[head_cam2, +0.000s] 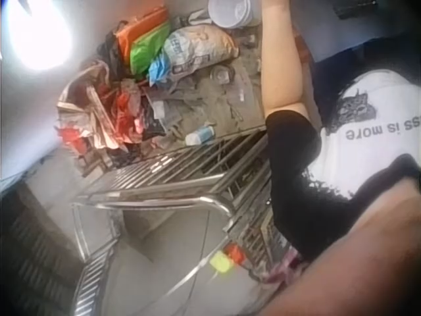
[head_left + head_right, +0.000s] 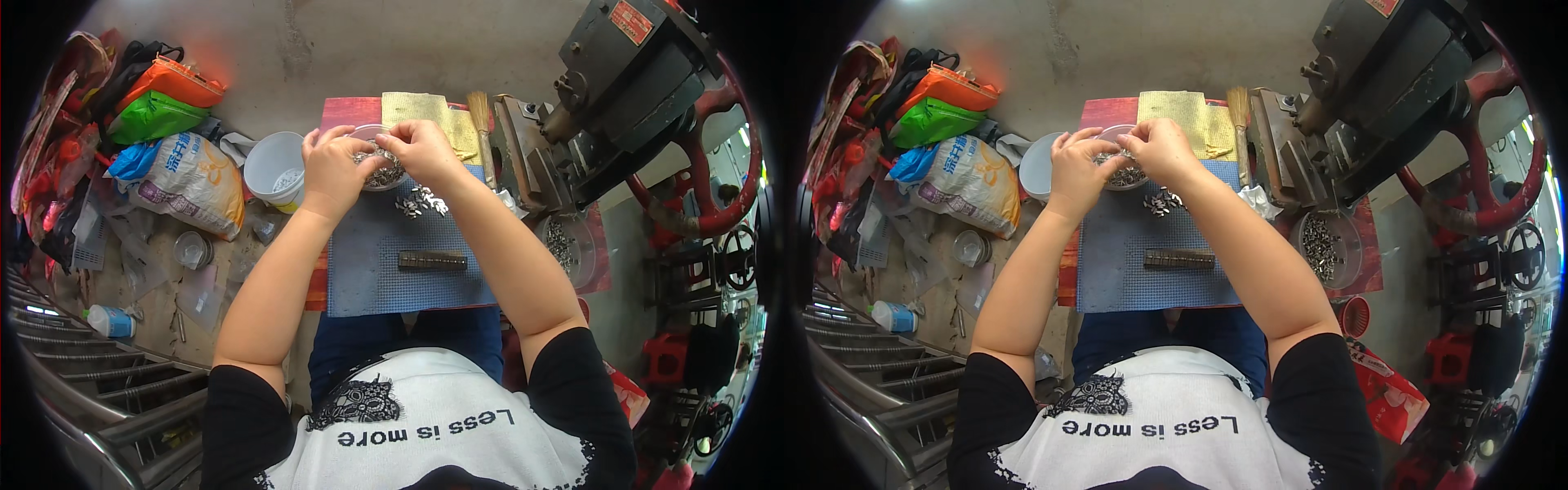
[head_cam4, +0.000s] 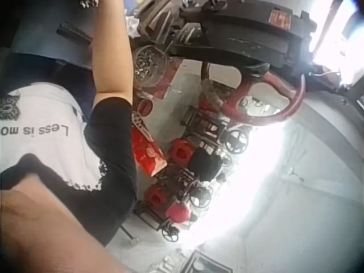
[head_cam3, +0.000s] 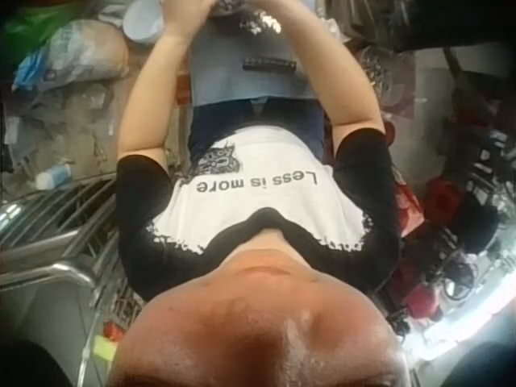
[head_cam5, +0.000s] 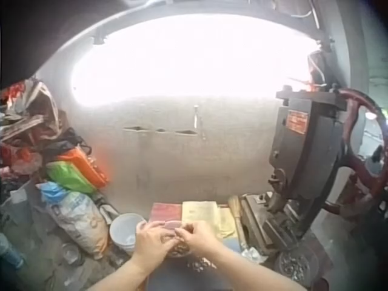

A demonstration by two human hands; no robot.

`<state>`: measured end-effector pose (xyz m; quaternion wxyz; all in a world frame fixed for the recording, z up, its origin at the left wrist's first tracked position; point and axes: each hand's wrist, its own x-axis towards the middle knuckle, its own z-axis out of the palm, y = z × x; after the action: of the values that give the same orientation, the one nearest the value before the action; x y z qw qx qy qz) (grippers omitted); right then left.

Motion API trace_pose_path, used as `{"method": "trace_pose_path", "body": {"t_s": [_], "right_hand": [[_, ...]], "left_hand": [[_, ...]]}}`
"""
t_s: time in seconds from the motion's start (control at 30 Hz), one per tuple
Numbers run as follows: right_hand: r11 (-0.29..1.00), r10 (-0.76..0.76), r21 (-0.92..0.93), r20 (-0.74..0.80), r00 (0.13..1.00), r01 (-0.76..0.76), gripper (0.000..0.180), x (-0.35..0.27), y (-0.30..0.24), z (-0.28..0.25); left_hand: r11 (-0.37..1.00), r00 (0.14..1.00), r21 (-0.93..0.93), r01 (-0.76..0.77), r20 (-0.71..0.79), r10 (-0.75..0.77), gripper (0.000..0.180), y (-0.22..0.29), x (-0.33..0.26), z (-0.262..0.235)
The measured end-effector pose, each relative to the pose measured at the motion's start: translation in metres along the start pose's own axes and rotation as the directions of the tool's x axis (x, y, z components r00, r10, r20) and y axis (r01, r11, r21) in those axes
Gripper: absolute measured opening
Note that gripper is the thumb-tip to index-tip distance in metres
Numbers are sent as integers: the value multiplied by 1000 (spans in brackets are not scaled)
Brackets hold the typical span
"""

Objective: The recorder is placing small metal fasteners into an alignment tool and then using a manual press to secure them.

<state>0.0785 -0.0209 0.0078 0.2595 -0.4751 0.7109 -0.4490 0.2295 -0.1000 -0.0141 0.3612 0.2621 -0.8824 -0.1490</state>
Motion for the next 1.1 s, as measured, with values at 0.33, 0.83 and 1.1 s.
{"method": "trace_pose_path", "body": {"t_s": [0.33, 0.83, 1.1], "right_hand": [[992, 56, 115, 0, 998, -56, 26, 4, 9, -5], [973, 93, -226, 189, 978, -48, 19, -127, 20, -16], [959, 45, -282, 181, 982, 8, 19, -126, 23, -8]], "left_hand": [[995, 991, -23, -97, -92, 95, 17, 2, -8, 5], [964, 944, -225, 142, 325, -63, 34, 63, -112, -27], [966, 965, -190, 176, 228, -131, 29, 69, -128, -10]]}}
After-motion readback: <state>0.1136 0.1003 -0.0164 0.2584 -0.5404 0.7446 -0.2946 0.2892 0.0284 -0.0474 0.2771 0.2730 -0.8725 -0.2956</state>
